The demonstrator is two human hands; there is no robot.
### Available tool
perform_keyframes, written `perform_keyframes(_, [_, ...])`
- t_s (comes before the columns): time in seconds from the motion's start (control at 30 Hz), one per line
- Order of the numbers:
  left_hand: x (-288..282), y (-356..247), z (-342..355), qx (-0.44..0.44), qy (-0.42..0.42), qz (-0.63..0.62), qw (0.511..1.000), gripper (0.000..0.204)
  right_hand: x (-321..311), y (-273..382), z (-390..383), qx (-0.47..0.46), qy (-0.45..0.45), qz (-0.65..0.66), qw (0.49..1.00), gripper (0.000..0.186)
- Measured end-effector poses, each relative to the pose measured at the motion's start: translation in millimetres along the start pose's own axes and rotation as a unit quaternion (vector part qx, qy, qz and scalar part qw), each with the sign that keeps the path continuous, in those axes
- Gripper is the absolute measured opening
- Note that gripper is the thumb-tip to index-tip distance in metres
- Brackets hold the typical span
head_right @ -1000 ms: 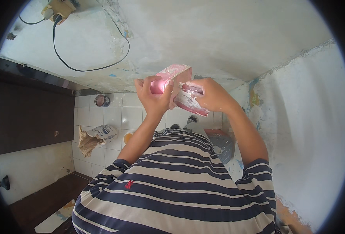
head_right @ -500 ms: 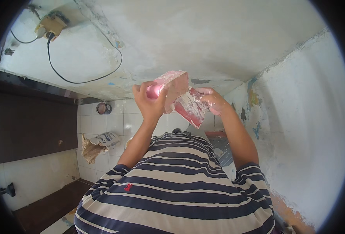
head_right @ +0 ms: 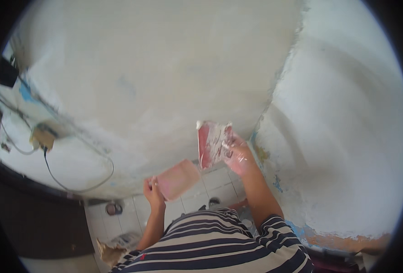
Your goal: The person applies plaster to a wall corner with a putty knife.
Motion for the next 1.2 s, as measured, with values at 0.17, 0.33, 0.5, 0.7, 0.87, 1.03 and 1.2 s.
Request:
perform_keyframes(0.17, [24,11,10,0.012,0.030,-0.009,0.999,0.023,63,170,24,-0.329,-0.070,-0.272,0.901,0.046])
perform_keyframes(0.33, [51,8,20,-0.001,0.053,-0.011,0.999,0.020,126,240,47,-0.531,-0.208,-0.620,0.539,0.046])
perform_keyframes(0.5, [54,15,25,-0.003,0.050,-0.017,0.999,0.023,122,212,107,-0.565,-0.218,-0.752,0.259,0.055])
perform_keyframes(0.7, [45,37,31,-0.001,0.037,0.031,0.999,0.022,87,118,106,-0.529,-0.067,-0.777,0.335,0.047])
perform_keyframes(0.87, [49,33,35,-0.004,0.030,0.042,0.999,0.023,92,176,69,-0.599,-0.101,-0.684,0.404,0.049])
perform_keyframes(1.03, [62,29,31,-0.036,0.032,0.039,0.998,0.021,110,237,107,-0.574,-0.148,-0.715,0.370,0.049])
perform_keyframes(1.2, [79,22,33,0.013,0.046,0.063,0.997,0.022,69,89,108,-0.487,0.050,-0.762,0.424,0.048])
Point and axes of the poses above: each hand's wrist, its own z-axis towards the middle knuckle, its own x-axis out of the palm, y = z × x, the point moved 9 cm from there along z, towards the middle knuckle, and after that the axes turned 7 degrees about y, right-handed, at the moved point
